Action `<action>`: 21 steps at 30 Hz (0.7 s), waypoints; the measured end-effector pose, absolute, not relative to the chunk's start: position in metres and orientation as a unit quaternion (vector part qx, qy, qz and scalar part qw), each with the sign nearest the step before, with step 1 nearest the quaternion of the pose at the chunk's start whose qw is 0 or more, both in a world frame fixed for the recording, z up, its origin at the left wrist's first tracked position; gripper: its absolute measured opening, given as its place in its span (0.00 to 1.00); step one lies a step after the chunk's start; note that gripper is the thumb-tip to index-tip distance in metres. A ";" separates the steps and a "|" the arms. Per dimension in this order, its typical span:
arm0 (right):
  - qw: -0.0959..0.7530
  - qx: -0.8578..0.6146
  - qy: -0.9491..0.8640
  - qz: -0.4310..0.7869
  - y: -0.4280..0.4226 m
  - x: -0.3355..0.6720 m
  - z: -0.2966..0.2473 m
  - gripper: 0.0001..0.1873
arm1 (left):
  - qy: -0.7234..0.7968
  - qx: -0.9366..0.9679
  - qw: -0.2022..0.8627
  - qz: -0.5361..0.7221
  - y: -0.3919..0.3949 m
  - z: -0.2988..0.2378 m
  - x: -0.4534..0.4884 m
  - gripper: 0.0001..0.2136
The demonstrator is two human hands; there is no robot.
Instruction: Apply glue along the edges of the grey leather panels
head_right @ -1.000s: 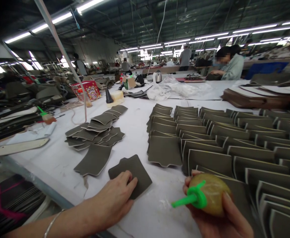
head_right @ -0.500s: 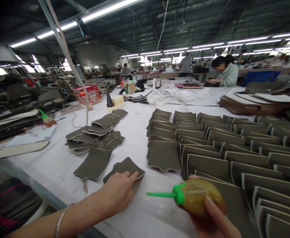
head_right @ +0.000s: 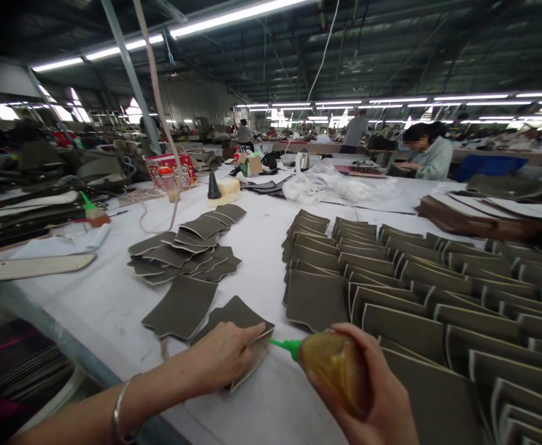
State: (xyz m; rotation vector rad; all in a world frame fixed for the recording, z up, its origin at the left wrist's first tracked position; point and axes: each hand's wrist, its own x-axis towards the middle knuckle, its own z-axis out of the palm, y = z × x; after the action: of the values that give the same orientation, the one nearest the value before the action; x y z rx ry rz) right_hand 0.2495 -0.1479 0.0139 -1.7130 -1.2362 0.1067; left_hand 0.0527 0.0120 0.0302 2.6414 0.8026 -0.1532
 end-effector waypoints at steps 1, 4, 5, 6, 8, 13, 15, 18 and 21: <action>0.481 -0.703 -0.522 0.036 -0.145 0.248 0.014 0.26 | 0.288 0.937 0.191 -0.051 0.012 0.030 0.052 0.26; 0.472 -0.703 -0.530 0.035 -0.139 0.242 0.012 0.27 | 0.295 0.932 0.207 -0.047 0.013 0.029 0.051 0.24; 0.475 -0.705 -0.525 0.038 -0.137 0.240 0.012 0.27 | 0.296 0.930 0.211 -0.047 0.013 0.029 0.051 0.24; 0.476 -0.707 -0.521 0.040 -0.136 0.238 0.011 0.27 | 0.296 0.930 0.213 -0.047 0.013 0.029 0.051 0.23; 0.473 -0.707 -0.525 0.033 -0.134 0.235 0.010 0.26 | 0.295 0.930 0.214 -0.043 0.013 0.028 0.051 0.23; 0.456 -0.708 -0.537 0.044 -0.135 0.238 0.008 0.24 | 0.298 0.933 0.200 -0.036 0.012 0.022 0.051 0.20; 0.457 -0.713 -0.529 0.059 -0.134 0.240 0.009 0.25 | 0.300 0.932 0.198 -0.037 0.011 0.019 0.051 0.21; 0.464 -0.720 -0.513 0.064 -0.133 0.240 0.011 0.25 | 0.302 0.931 0.201 -0.037 0.010 0.018 0.051 0.22; 0.467 -0.725 -0.500 0.075 -0.132 0.240 0.012 0.25 | 0.303 0.926 0.221 -0.041 0.010 0.019 0.050 0.21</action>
State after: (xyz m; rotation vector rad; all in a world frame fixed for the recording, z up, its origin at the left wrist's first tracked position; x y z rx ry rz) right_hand 0.2402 -0.1321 0.0118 -1.7802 -1.2276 0.1851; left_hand 0.0504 0.0104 0.0189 2.5611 0.8373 -0.1125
